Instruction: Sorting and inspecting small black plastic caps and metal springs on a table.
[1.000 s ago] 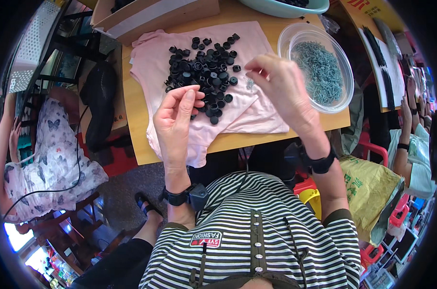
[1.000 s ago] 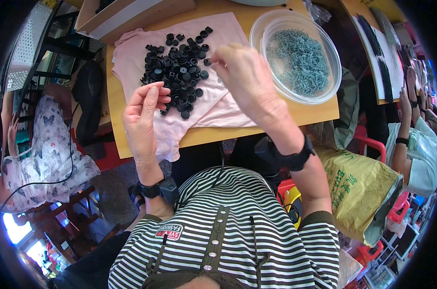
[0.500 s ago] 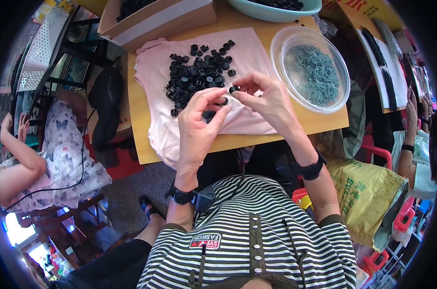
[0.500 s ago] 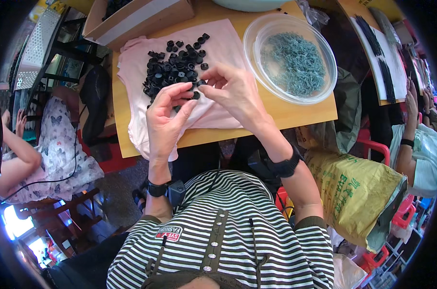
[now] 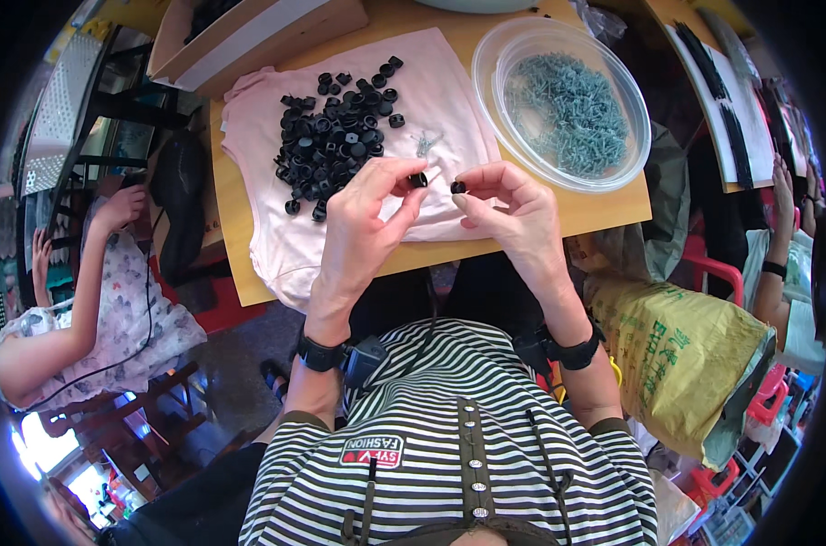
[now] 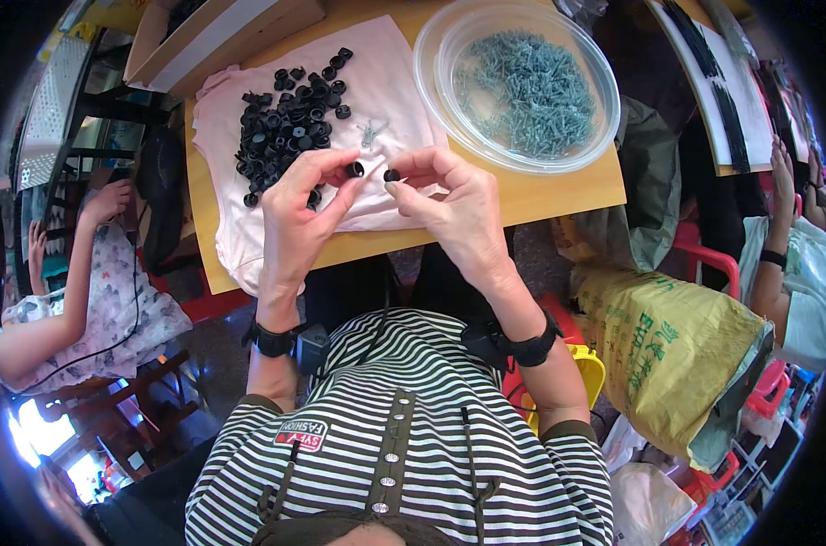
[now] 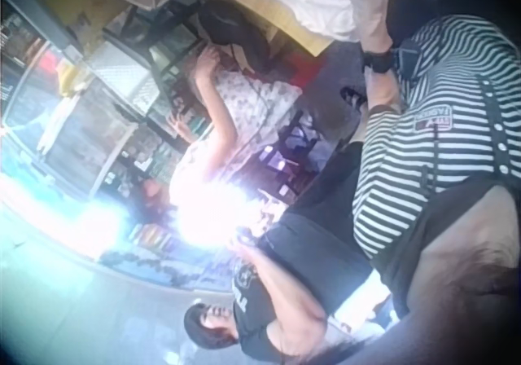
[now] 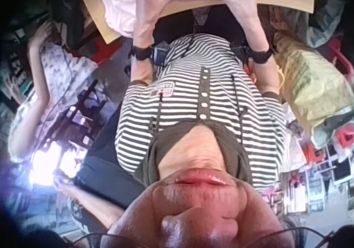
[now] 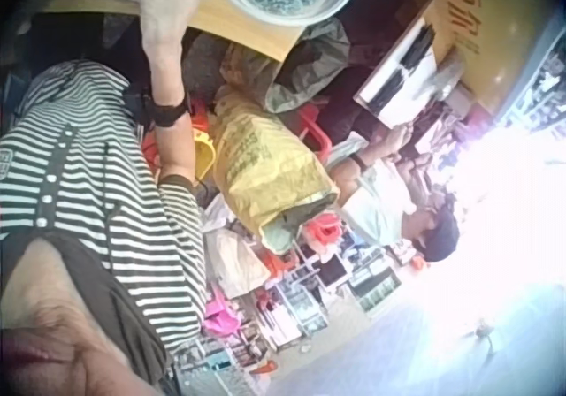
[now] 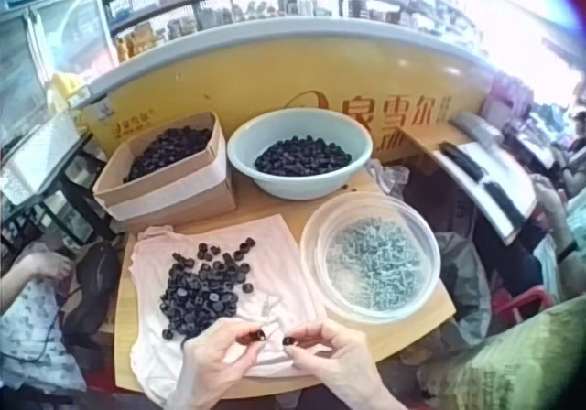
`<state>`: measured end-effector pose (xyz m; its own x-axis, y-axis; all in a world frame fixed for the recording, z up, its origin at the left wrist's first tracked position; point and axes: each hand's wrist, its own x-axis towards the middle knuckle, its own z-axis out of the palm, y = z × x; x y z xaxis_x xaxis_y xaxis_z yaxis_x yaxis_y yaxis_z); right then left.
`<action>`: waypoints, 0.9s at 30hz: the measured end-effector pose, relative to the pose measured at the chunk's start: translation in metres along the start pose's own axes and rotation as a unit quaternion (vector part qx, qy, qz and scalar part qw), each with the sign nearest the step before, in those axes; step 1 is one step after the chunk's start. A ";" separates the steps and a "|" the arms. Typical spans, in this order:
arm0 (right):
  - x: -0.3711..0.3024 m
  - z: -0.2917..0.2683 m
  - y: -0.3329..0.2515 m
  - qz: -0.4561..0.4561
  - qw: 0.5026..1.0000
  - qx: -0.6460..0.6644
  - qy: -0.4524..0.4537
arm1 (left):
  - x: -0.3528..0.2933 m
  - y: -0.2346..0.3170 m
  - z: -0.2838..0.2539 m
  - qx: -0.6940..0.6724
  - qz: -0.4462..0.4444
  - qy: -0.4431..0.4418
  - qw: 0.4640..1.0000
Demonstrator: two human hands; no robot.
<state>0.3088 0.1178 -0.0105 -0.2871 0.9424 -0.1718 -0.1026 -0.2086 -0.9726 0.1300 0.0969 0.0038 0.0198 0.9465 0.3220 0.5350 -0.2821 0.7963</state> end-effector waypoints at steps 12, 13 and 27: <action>0.004 -0.004 0.009 -0.262 0.837 -0.480 0.023 | 0.026 -0.019 0.006 0.283 0.107 0.026 0.953; 0.004 -0.004 0.009 -0.272 0.823 -0.498 0.012 | 0.030 -0.019 0.007 0.281 0.103 0.022 0.954; 0.005 -0.006 0.008 -0.254 0.824 -0.506 -0.017 | 0.040 -0.030 0.011 0.316 0.113 -0.002 0.942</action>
<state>0.3119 0.1222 -0.0201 -0.4796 0.8293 0.2866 0.6240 0.5520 -0.5531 0.1238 0.1446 -0.0126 0.1949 0.8746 0.4440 0.9127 -0.3275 0.2445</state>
